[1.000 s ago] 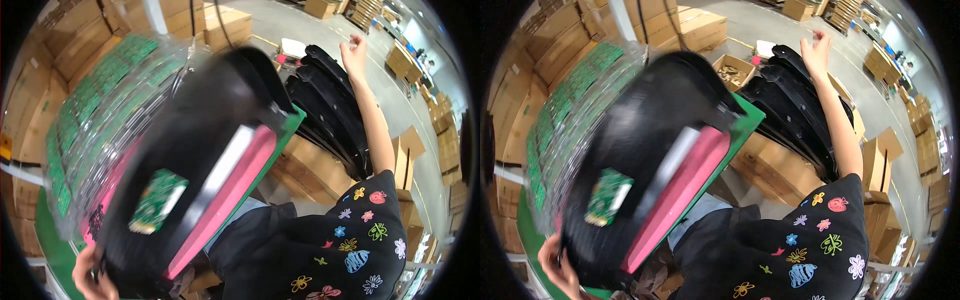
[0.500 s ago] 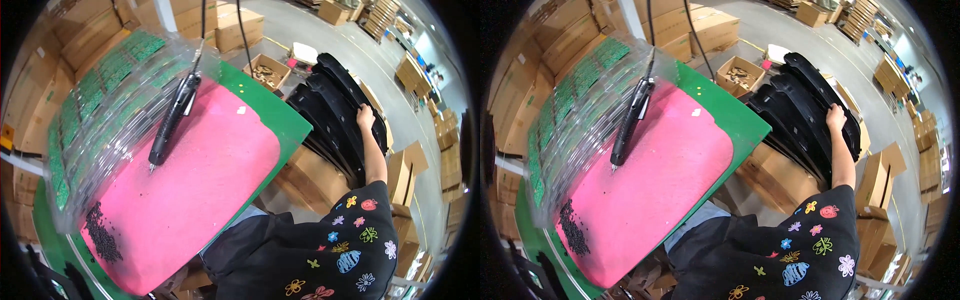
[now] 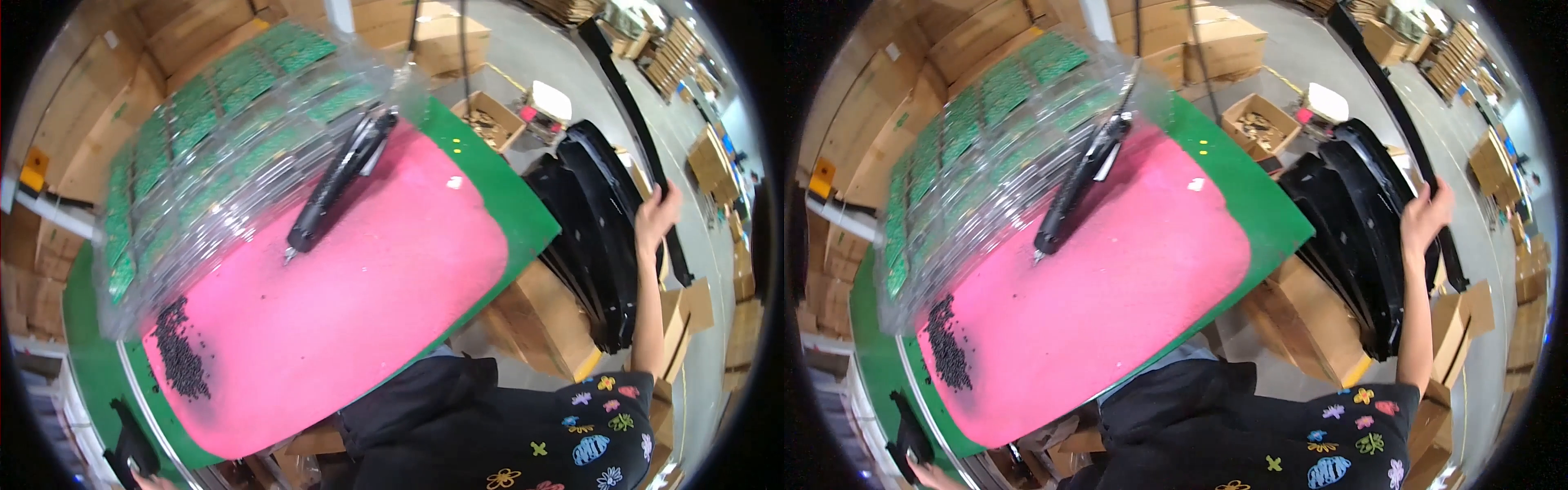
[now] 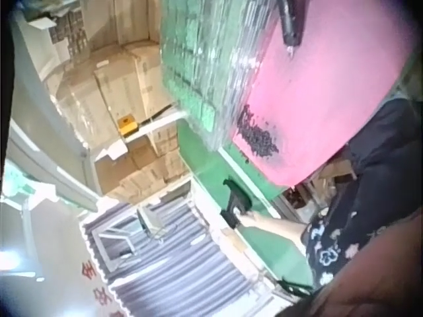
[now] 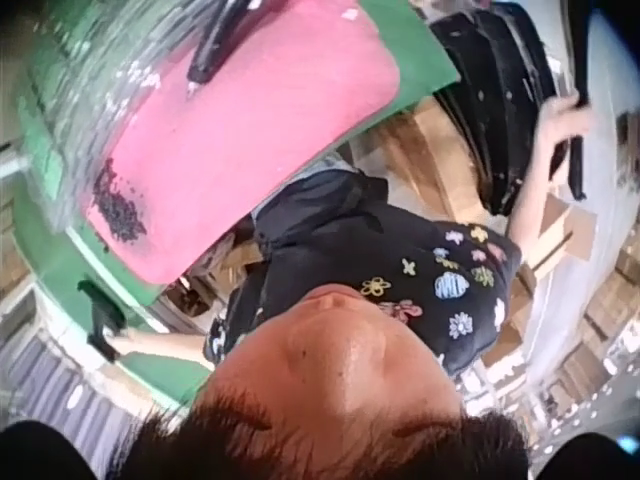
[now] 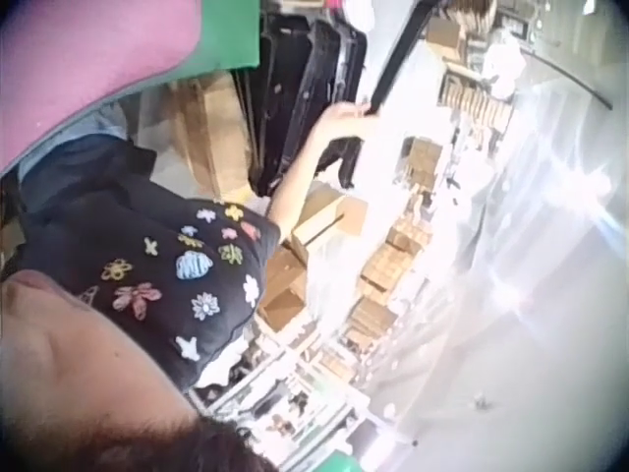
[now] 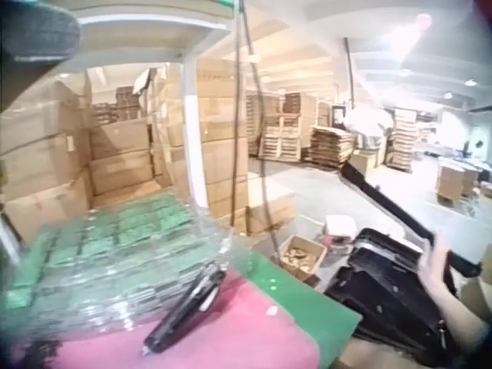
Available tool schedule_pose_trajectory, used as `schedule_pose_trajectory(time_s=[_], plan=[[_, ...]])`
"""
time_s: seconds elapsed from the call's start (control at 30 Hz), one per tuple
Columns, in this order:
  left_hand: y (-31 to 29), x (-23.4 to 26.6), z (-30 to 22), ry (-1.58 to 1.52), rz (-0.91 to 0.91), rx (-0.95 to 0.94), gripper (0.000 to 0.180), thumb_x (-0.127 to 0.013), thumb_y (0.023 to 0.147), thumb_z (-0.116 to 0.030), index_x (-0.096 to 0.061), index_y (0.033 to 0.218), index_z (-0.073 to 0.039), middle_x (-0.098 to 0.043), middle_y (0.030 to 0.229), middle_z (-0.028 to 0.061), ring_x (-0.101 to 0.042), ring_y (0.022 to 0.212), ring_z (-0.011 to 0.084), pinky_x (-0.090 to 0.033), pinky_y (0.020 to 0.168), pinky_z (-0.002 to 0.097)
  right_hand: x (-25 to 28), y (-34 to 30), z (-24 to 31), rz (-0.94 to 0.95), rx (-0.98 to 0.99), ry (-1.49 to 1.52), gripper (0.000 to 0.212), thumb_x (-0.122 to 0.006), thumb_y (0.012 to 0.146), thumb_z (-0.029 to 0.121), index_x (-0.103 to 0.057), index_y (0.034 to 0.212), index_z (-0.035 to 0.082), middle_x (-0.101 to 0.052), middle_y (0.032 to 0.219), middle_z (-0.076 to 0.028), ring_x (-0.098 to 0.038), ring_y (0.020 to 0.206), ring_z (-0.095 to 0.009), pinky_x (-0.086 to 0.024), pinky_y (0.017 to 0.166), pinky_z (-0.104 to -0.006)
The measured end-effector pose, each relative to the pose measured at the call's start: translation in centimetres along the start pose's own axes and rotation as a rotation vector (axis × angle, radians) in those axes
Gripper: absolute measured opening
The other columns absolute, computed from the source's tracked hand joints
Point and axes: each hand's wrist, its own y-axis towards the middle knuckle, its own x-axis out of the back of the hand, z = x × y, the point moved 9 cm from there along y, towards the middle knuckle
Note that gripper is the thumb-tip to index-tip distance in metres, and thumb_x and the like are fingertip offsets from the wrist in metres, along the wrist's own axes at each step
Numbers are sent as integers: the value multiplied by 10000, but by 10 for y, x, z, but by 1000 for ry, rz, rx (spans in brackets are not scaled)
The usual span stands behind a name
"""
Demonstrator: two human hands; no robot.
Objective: Assemble printed circuit boards into plastic housings using an electric screwdriver and small screws.
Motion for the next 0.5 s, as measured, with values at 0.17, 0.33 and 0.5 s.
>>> schedule_pose_trajectory(time_s=[0.17, 0.33, 0.5], plan=[[-11, -94, -171, -576, 72, -5, 409, -467, 980, -55, -459, 1379, 37, -506, 1395, 147, -497, 1269, 247, -420, 1064, 343, 62, -26, 124, -13, 362, 407, 235, -611, 860, -39, -581, 1089, 6, -588, 1035, -154, -564, 972, -330, -441, 908, -448], [-117, -217, -396, -408, 764, -339, 347, -612, 873, -106, -601, 1211, -29, -641, 1156, 71, -596, 1073, 196, -462, 923, 326, 101, -63, 263, 323, 926, 821, 252, -644, 668, 20, -646, 919, 21, -587, 865, -96, -582, 775, -251, -458, 731, -418], [-204, -283, -463, -271, 1173, -887, 414, -760, 793, -217, -600, 1127, -32, -601, 1122, 123, -563, 1109, 308, -464, 946, 396, 115, -83, 354, 718, 1086, 1060, 281, -767, 634, 108, -665, 890, 54, -611, 831, -29, -581, 745, -213, -436, 657, -353]])
